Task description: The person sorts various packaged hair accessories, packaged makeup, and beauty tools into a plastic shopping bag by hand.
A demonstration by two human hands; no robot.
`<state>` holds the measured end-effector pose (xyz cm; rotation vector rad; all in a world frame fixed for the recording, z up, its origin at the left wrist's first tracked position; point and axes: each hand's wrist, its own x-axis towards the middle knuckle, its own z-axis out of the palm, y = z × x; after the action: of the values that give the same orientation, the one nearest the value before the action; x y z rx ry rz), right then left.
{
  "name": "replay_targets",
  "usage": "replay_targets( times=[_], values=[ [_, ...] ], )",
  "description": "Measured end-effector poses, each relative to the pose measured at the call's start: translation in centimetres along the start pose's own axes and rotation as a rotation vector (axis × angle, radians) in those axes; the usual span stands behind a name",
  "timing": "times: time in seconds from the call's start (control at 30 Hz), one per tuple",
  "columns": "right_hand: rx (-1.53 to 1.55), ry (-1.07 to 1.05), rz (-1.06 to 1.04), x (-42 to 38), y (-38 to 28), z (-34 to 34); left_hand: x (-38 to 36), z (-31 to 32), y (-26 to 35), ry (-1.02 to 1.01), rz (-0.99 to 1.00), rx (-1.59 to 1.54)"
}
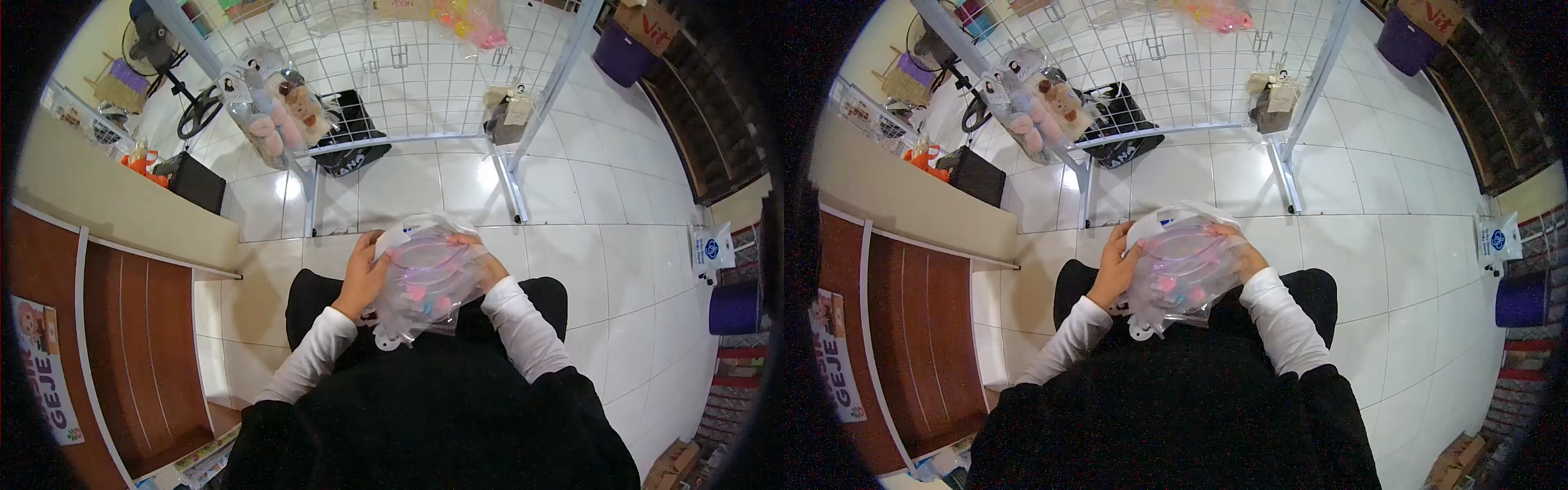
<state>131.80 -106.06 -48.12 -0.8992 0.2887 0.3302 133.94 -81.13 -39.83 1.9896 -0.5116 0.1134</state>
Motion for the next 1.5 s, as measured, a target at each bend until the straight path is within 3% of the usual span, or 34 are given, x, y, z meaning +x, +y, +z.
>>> replay_targets(
  times=[0.07, 0.17, 0.27, 0.4, 0.43, 0.5, 0.57, 0.6, 0.8, 0.9, 1.0, 1.1, 1.17, 1.2, 1.43, 1.47, 1.5],
  values=[
    [0.067, -0.011, 0.263, 1.3, -1.0, 0.3, 0.8, -0.7, 2.7, -0.158, -0.318, -0.116],
    [-0.016, 0.021, 0.248, 0.9, -1.0, 1.6, 1.7, 0.7, 0.8, -0.402, -0.286, 0.135],
    [-0.107, 0.044, 0.368, 2.6, 0.0, -0.1, 2.1, 2.0, 1.5, -0.434, -0.089, 0.091],
    [-0.134, -0.198, -0.122, 3.0, 3.6, -3.6, 1.9, 1.7, 3.5, -0.345, 0.262, -0.034],
    [-0.214, -0.237, -0.26, 3.2, 4.3, -3.9, 1.8, 1.8, 3.4, -0.314, 0.226, -0.095],
    [-0.047, -0.162, -0.265, 3.3, 4.8, -3.8, 1.6, 1.7, 3.0, -0.248, 0.152, -0.21],
    [0.443, 0.068, 0.006, 2.5, 2.8, 1.1, 1.6, 1.4, 1.0, -0.24, -0.113, -0.406],
    [0.609, 0.034, 0.03, 3.2, 2.5, 2.2, 1.7, 1.3, 0.4, -0.235, -0.247, -0.503],
    [0.145, 0.147, -0.261, -3.0, 1.8, 8.2, 3.2, 0.9, 1.9, -0.133, -0.351, -0.698],
    [-0.002, 0.216, -0.353, -3.5, 1.6, 8.6, 3.1, 0.8, 0.9, -0.186, -0.338, -0.64],
    [0.292, 0.274, -0.162, 0.8, 2.6, 5.2, 3.2, 0.7, 1.9, -0.241, -0.224, -0.541],
    [0.502, 0.224, -0.04, 5.4, 3.6, 2.7, 3.9, 0.8, 1.3, -0.164, -0.321, -0.544],
    [0.409, 0.171, -0.084, 6.7, 4.0, 2.2, 5.2, 0.1, 0.5, -0.09, -0.323, -0.531],
    [0.35, 0.096, -0.086, 5.7, 3.5, 2.5, 5.9, -0.3, 0.7, -0.056, -0.343, -0.523],
    [0.431, 0.339, -0.025, -1.0, 7.3, 6.8, 6.2, -0.1, 1.3, -0.094, -0.312, -0.51],
    [0.514, 0.309, 0.085, -1.4, 6.8, 7.5, 6.2, 0.1, 1.3, -0.098, -0.298, -0.489],
    [0.442, 0.255, 0.02, -1.6, 6.0, 8.0, 6.3, 0.1, 1.3, -0.097, -0.293, -0.499]
  ],
)
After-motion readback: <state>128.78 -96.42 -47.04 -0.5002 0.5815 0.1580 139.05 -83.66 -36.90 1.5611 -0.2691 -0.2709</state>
